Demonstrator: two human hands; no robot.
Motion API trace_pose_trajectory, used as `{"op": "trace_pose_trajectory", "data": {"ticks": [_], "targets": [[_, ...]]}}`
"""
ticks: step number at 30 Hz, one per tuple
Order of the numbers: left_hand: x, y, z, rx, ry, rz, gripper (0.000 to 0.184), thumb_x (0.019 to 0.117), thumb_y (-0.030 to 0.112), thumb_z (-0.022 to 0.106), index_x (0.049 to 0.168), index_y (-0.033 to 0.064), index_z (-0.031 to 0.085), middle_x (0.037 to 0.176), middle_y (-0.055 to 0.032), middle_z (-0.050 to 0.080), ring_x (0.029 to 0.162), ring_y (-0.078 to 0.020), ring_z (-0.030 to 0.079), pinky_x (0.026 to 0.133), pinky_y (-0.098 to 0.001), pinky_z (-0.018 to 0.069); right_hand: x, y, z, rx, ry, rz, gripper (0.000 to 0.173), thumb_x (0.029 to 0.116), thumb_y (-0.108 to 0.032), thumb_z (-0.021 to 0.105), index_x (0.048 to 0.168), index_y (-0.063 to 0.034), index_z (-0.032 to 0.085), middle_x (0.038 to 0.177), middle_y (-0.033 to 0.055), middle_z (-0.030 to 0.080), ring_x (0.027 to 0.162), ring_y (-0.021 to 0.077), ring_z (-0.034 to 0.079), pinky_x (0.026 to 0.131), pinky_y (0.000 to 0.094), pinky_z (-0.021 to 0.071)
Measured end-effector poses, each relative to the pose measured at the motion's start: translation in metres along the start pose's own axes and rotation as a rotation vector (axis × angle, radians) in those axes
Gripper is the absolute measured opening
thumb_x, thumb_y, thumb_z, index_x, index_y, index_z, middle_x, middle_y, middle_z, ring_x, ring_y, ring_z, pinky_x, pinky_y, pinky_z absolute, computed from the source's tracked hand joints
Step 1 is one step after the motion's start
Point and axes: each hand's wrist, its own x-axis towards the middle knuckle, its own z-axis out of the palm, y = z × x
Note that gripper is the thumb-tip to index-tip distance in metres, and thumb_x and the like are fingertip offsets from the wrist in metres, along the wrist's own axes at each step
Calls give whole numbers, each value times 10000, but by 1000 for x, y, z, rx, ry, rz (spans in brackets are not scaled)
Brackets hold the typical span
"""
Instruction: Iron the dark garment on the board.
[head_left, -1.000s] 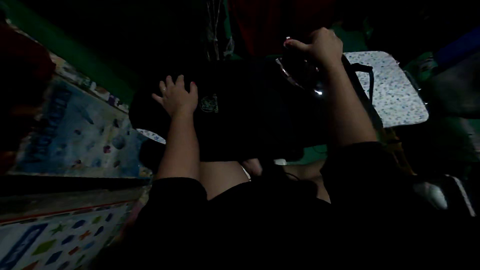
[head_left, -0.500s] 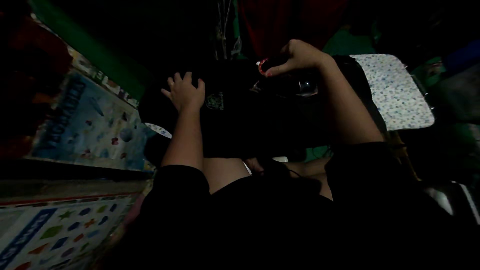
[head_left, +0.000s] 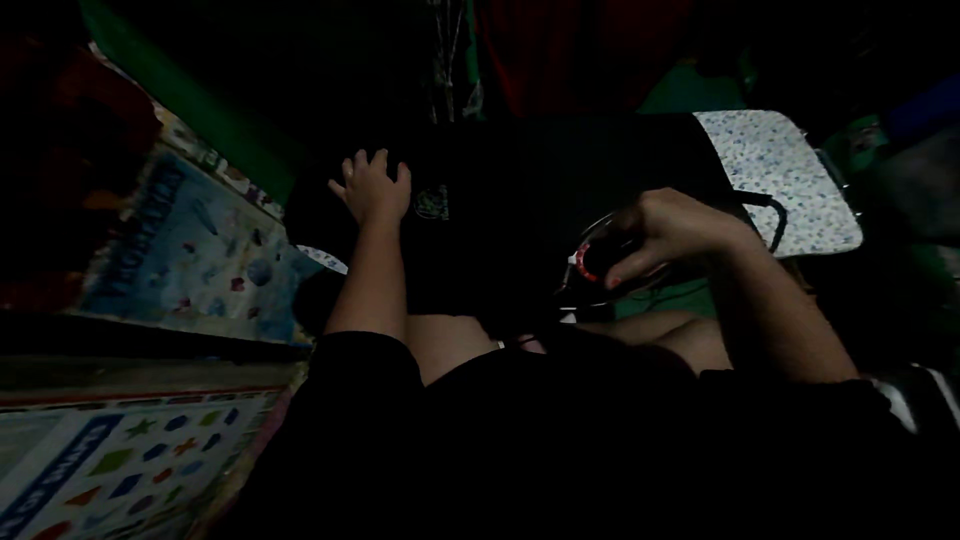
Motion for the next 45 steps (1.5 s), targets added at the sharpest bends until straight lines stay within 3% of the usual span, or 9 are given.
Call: {"op": "trace_pose_trajectory", "data": {"ticks": [10, 21, 24, 28, 32, 35, 39, 43, 45], "targets": [[-31, -27, -21, -138, 140, -85, 479, 1059, 426, 478, 1409, 128, 612, 1540, -137, 503, 1516, -391, 299, 1151, -751, 97, -7, 72, -34, 103, 363, 579, 522, 950, -450, 728, 1031, 64, 694, 920, 258, 669, 838, 386, 638, 798, 662, 478], [-45, -90, -11, -806, 375, -312, 605, 1012, 185, 616, 1520, -37, 373, 1546, -250, 420, 1418, -278, 448, 1155, -377, 386, 72, -8, -13, 37, 174, 273, 538, 873, -525, 778, 994, -2, 747, 885, 192, 708, 848, 375, 676, 783, 647, 503], [-58, -83, -4, -1089, 420, -467, 634, 1069, 279, 511, 1579, 11, 246, 1580, -200, 375, 1414, -232, 436, 1145, -374, 397, 103, -44, -3, -2, 114, 215, 585, 869, -601, 747, 979, -27, 743, 896, 170, 709, 871, 362, 683, 788, 635, 512], [-95, -60, 3, -1330, 281, -702, 677, 1062, 622, 293, 1570, 178, 345, 1581, -86, 422, 1442, -239, 425, 1129, -546, 409, 137, -89, 9, -41, 80, 198, 638, 875, -673, 697, 971, -43, 721, 905, 155, 702, 897, 347, 687, 786, 608, 520], [-125, -58, 30, -1351, 151, -583, 832, 992, 726, 7, 1596, 236, 303, 1596, -41, 427, 1450, -217, 426, 1143, -537, 403, 162, -123, 19, -57, 72, 168, 640, 891, -694, 659, 942, -58, 699, 885, 130, 687, 886, 323, 686, 751, 568, 525], [-138, -68, 46, -1183, 75, -473, 879, 1003, 674, -39, 1622, 111, 230, 1672, -123, 268, 1534, -259, 274, 1229, -508, 261, 172, -131, 24, -57, 65, 114, 640, 907, -704, 630, 1012, -82, 741, 947, 123, 717, 935, 312, 696, 788, 564, 536], [-148, -73, 33, -954, 81, -417, 689, 1091, 519, 268, 1402, -56, 487, 1377, -217, 563, 1261, -236, 561, 1069, -461, 462, 161, -124, 17, -43, 19, 96, 645, 908, -665, 665, 1010, -30, 716, 950, 163, 704, 942, 353, 688, 797, 597, 522], [-154, -86, 20, -868, 113, -243, 334, 1043, 244, 567, 1000, -82, 625, 890, -32, 632, 863, -6, 596, 849, -237, 511, 130, -89, 9, -31, 36, 151, 632, 879, -645, 716, 947, -18, 707, 895, 177, 692, 884, 375, 683, 755, 628, 518], [-157, -85, 17, -899, 96, -225, 193, 1013, 126, 606, 970, -61, 615, 827, 27, 623, 795, 53, 594, 795, -171, 515, 107, -63, 3, -22, 89, 193, 608, 886, -617, 725, 967, -15, 728, 909, 193, 706, 896, 398, 689, 768, 653, 516]]}}
